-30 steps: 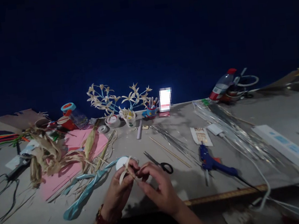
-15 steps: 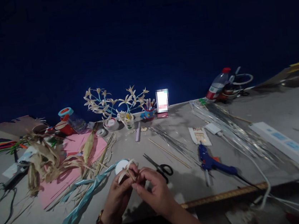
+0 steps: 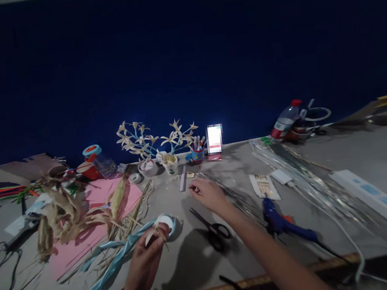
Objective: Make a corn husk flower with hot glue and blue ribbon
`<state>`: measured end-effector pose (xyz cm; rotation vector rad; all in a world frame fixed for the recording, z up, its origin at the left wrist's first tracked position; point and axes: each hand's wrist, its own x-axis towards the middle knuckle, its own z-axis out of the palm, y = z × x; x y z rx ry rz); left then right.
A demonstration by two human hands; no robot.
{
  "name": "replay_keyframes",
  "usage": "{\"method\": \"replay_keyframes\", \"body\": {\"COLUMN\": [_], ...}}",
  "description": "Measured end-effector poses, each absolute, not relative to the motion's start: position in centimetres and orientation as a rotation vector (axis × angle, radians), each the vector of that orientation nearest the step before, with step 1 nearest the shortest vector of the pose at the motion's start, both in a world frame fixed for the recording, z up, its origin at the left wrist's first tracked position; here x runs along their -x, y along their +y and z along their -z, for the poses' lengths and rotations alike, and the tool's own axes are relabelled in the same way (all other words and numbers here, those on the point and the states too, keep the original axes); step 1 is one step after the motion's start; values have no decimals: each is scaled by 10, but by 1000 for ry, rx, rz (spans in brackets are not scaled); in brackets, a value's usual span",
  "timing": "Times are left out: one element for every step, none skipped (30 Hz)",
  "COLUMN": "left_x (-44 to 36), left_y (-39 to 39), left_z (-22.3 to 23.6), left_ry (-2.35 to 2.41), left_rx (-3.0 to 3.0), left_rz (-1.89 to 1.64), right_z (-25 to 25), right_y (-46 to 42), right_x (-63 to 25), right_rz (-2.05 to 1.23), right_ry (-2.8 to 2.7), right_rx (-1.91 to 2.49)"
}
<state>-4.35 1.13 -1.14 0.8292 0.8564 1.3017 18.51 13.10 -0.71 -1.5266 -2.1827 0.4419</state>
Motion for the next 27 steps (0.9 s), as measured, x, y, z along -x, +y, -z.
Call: {"method": "replay_keyframes", "body": {"left_x": [43, 43, 43, 44, 45, 47, 49, 51, 53, 54, 55, 55, 55, 55, 55, 54, 54, 55, 55, 55, 55, 55, 54, 52, 49, 46, 43], "left_y": [11, 10, 10, 9, 9, 9, 9, 10, 10, 10, 11, 11, 11, 12, 12, 12, 12, 13, 13, 14, 14, 14, 15, 15, 15, 15, 15], "left_z": [12, 13, 14, 14, 13, 13, 12, 12, 11, 11, 11, 11, 11, 12, 13, 14, 15, 17, 18, 19, 19, 19, 18, 17, 14, 11, 8], "left_ry": [850, 842, 835, 829, 825, 823, 822, 822, 823, 825, 829, 833, 836, 836, 835, 833, 831, 829, 827, 825, 818, 810, 801, 790, 777, 763, 750], "left_rx": [-830, -831, -832, -832, -830, -830, -830, -830, -829, -826, -826, -825, -824, -824, -820, -813, -805, -799, -797, -797, -799, -800, -796, -792, -791, -795, -804], "left_rz": [-1300, -1301, -1304, -1309, -1313, -1317, -1321, -1319, -1319, -1318, -1316, -1315, -1317, -1322, -1325, -1325, -1328, -1331, -1330, -1332, -1335, -1343, -1348, -1356, -1362, -1365, -1361], "right_z": [11, 15, 19, 23, 27, 31, 34, 38, 40, 43, 45, 48, 49, 51, 52, 53, 53, 52, 50, 47, 43, 38, 33, 28, 22, 15, 9], "right_y": [145, 158, 169, 180, 189, 197, 203, 208, 212, 216, 219, 222, 224, 226, 228, 229, 229, 227, 223, 217, 208, 195, 180, 164, 146, 128, 111], "right_x": [-176, -166, -156, -147, -139, -133, -128, -125, -123, -122, -121, -121, -121, -121, -122, -123, -125, -128, -132, -135, -140, -144, -148, -152, -155, -158, -160], "right_rz": [-434, -431, -427, -419, -406, -389, -373, -362, -356, -358, -365, -376, -387, -396, -402, -406, -404, -403, -401, -398, -396, -391, -385, -383, -381, -382, -384], "right_ry": [-2203, -2223, -2236, -2236, -2224, -2201, -2175, -2151, -2129, -2114, -2103, -2095, -2088, -2080, -2070, -2057, -2039, -2021, -2002, -1982, -1965, -1947, -1931, -1923, -1914, -1905, -1899], "right_rx": [1547, 1568, 1596, 1634, 1676, 1715, 1746, 1767, 1777, 1777, 1772, 1763, 1752, 1739, 1723, 1703, 1675, 1638, 1590, 1531, 1460, 1379, 1292, 1197, 1109, 1028, 958]}}
